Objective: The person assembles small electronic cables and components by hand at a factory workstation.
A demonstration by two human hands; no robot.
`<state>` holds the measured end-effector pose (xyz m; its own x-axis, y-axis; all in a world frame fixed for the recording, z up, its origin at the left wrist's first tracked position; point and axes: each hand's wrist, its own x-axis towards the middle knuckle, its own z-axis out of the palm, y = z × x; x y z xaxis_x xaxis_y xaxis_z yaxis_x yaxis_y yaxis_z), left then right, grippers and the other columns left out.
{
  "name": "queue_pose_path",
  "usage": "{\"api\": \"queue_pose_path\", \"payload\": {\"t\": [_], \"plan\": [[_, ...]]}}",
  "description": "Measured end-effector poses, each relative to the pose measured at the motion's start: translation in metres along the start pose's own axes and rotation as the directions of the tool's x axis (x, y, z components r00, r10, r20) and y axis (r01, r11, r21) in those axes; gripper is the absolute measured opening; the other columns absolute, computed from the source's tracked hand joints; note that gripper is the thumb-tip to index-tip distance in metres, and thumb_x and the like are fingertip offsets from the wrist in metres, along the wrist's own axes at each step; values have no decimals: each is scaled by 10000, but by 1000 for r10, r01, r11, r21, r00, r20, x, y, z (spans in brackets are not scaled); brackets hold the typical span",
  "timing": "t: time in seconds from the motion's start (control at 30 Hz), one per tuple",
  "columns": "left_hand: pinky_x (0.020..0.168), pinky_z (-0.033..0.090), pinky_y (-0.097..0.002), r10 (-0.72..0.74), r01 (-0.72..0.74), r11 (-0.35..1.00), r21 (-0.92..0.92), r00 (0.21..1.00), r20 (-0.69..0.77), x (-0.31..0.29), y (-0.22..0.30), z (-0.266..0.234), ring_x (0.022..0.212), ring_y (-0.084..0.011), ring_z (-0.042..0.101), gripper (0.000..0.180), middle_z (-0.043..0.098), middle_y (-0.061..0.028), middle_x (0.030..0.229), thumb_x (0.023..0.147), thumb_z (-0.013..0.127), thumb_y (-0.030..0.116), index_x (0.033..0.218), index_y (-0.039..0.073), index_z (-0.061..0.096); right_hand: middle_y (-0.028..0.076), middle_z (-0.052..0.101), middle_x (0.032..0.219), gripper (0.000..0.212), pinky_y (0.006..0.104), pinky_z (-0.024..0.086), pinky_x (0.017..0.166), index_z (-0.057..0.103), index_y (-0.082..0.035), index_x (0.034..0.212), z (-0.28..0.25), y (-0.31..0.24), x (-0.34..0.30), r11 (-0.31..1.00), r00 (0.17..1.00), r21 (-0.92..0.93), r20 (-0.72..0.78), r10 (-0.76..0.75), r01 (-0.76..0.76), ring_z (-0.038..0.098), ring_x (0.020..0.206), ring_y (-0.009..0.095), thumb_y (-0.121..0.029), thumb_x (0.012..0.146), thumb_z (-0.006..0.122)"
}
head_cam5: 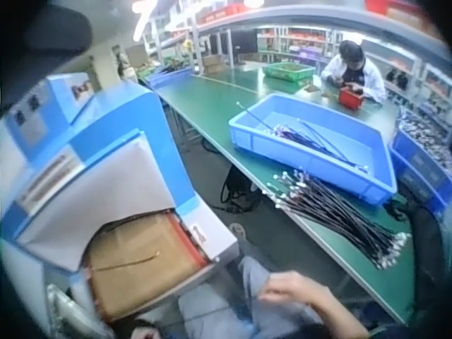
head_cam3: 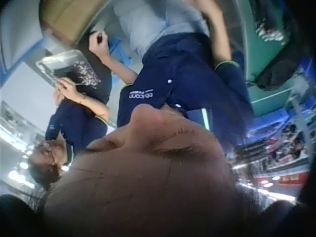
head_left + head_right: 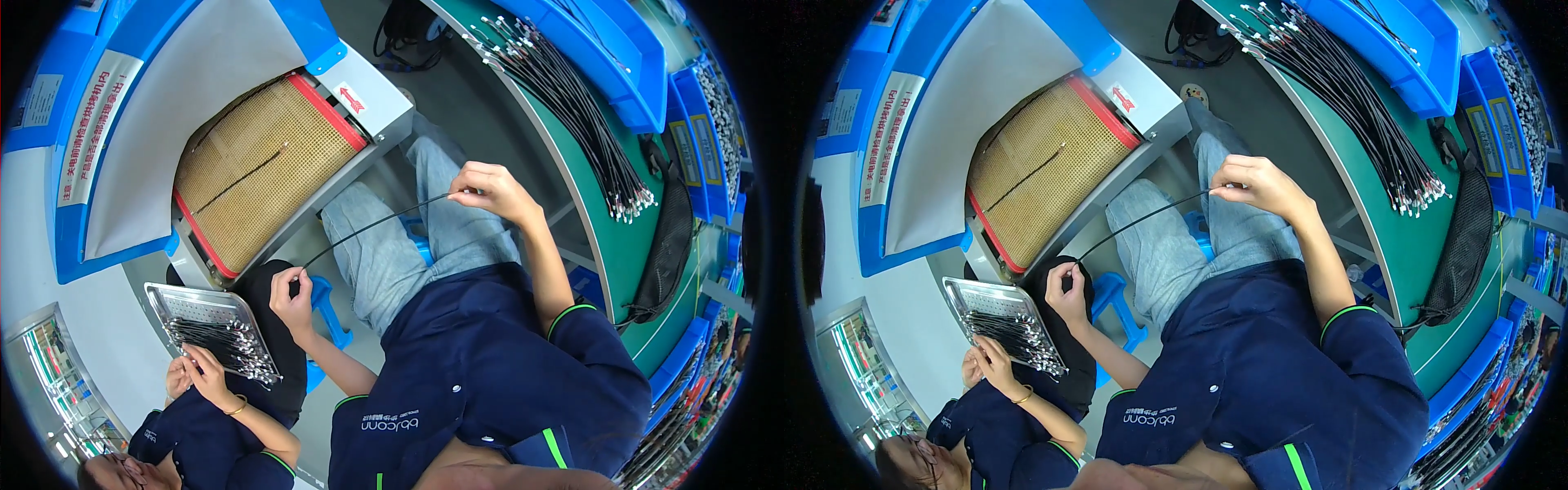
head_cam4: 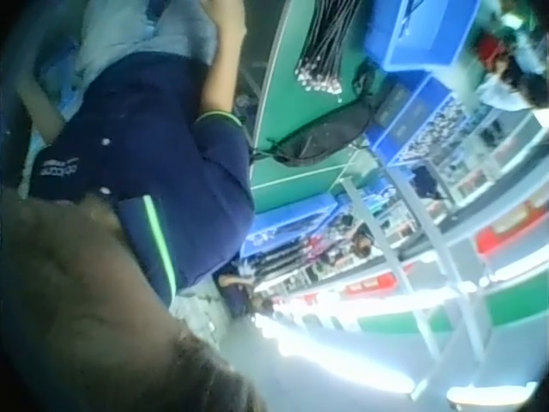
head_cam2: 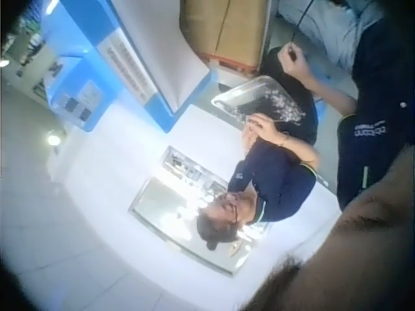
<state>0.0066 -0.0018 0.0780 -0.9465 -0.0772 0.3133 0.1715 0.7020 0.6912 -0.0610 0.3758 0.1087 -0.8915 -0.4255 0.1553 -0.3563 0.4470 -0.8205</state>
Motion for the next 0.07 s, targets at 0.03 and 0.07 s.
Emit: {"api": "queue_pose_path", "payload": {"t": [0.03, 0.07], "plan": [[603, 463, -259, -1, 1, 1000, 3, 1000, -1, 0, 0, 0, 638, -166, 573, 90, 625, -76, 752, 749, 676, -32, 818, -8, 623, 61, 599, 775, 109, 302, 496, 606, 648, -40, 836, 0, 0, 0, 999, 999, 14, 31, 35, -36, 603, 696, 208, -120, 786, 704], [603, 463, -259, -2, 2, 1000, 3, 1000, -1, 0, -1, 0, 638, -166, 573, 90, 625, -76, 752, 749, 676, -32, 818, -8, 623, 61, 599, 776, 120, 303, 498, 613, 648, -40, 836, 1, 0, -1, 998, 997, 10, 50, 54, -55, 604, 702, 207, -132, 786, 708]]}}
